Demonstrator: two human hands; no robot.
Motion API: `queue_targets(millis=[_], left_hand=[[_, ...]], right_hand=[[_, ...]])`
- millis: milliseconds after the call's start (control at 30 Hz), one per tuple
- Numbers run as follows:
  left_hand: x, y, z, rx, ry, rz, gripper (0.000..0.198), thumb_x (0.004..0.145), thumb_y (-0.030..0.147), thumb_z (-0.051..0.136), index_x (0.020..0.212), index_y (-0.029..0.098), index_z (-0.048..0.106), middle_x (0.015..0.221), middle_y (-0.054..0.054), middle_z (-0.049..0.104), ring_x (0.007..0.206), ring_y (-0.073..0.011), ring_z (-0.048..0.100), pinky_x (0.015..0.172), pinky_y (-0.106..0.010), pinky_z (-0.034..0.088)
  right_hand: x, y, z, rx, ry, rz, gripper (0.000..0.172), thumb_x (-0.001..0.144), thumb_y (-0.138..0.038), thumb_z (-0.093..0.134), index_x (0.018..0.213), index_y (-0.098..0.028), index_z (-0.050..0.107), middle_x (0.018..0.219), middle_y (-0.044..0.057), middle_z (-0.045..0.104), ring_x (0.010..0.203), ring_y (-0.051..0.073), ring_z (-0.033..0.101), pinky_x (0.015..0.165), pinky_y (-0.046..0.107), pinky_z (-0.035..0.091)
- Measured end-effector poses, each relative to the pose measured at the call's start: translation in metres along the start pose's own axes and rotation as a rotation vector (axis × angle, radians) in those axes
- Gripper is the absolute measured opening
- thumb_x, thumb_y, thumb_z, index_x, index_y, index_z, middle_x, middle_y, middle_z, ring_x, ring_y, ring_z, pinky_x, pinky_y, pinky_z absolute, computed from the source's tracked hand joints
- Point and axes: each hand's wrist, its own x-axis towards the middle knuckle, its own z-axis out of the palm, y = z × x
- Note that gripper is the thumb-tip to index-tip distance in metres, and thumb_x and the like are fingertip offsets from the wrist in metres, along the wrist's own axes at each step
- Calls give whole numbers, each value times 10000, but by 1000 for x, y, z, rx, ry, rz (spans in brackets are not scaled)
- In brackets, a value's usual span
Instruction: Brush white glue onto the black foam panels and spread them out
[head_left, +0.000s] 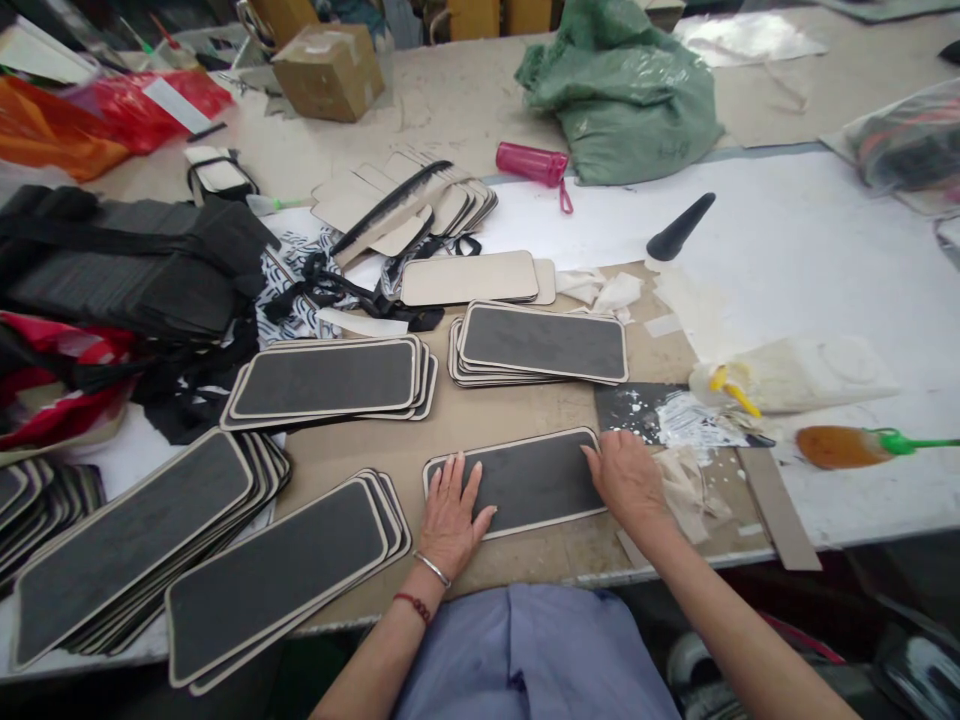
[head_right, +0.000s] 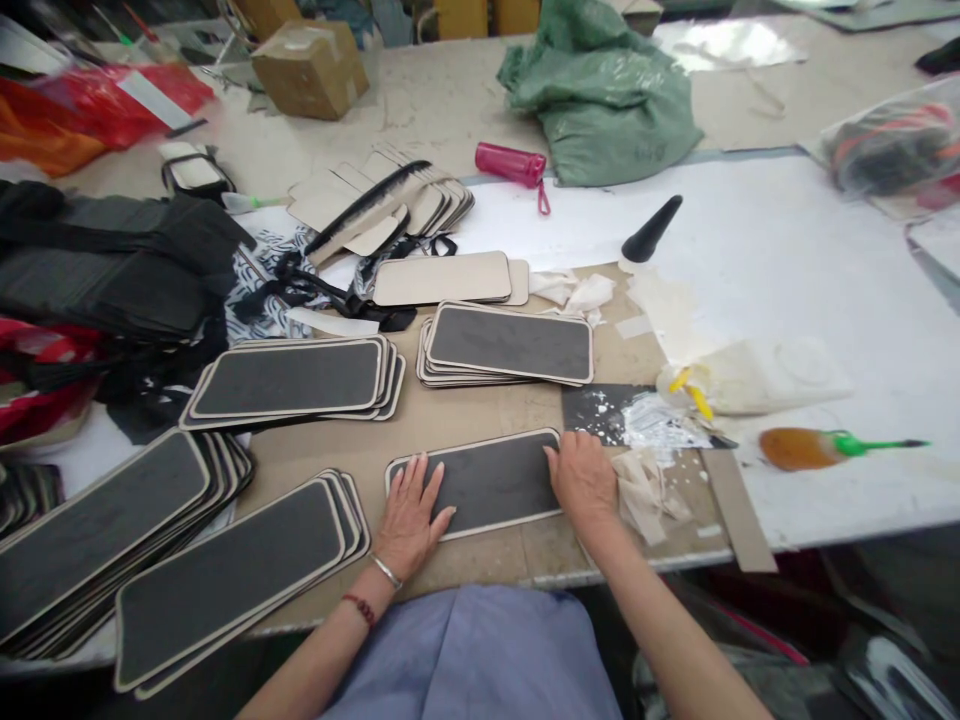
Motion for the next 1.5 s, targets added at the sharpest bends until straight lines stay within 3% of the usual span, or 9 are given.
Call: queue_targets(millis=[100,200,300,667,900,1067,1167,1300,1500], left_hand=[[0,-1,3,4,13,7,592,826,402,476,1347,173,317,1427,-155,268,1327,-281,216,1046,-458,273],[-1,-2,7,3,42,26,582,832,397,461,1346,162,320,1428,-162,261,1331,-280,202,1045,-467,263],[-1,-3,9,22,48,42,581,826,398,471,1334,149,341,1413,-177,287,1327,-287,213,1037,-471,271],[5,-1,1,59,-33,40,602,791,376,513,1324,146,351,1400,-196,302,1331,-307,190,1009,-495,304],[5,0,0,19,-101,7,641,769,369,549,1333,153,335,1401,-205,292,1326,-326,195,1006,-507,308],[6,1,-12,-113,-95,-37,606,829,314,475,1370,170,241,1419,-172,275,1331,-285,199,1019,-489,327],[-3,-6,-23,-286,47,-250,534,883,237,345,1382,139,183,1414,-157,294,1329,-214,226,1042,-431,336],[-24,-19,-21,-537,229,-620,411,866,223,329,1259,155,428,1257,-131,504,1186,-189,456,1004,-394,398],[-32,-29,-10,-902,167,-906,329,789,258,419,1032,138,606,1026,-124,648,983,-216,594,910,-404,459]], right_hand=[[-12,-39,-1,132,164,-263,417,868,-350,445,1177,-71,472,1202,187,497,1127,292,431,920,400,364],[-21,-76,11,271,136,-576,580,848,-408,473,1316,-87,353,1382,142,342,1294,266,240,1047,410,248],[-20,-84,24,334,71,-685,631,848,-445,458,1349,-92,306,1416,124,293,1327,235,172,1081,418,199],[2,-18,29,307,7,-424,678,858,-423,422,1393,-79,188,1437,148,231,1341,253,115,1075,465,196],[2,-14,35,260,40,-320,752,849,-454,421,1394,-39,109,1436,192,196,1334,295,117,1060,500,190],[1,-10,36,282,117,-307,605,887,-377,346,1368,-44,190,1412,184,254,1325,278,158,1047,481,223],[-6,3,32,288,152,-206,498,897,-334,302,1288,-28,336,1321,210,376,1261,278,291,1002,444,300],[-20,26,28,313,62,-67,386,870,-299,311,1117,-79,509,1014,173,572,978,267,506,875,407,408],[-23,29,27,322,-86,30,356,837,-254,342,1028,-86,592,862,143,622,847,252,556,806,350,429]])
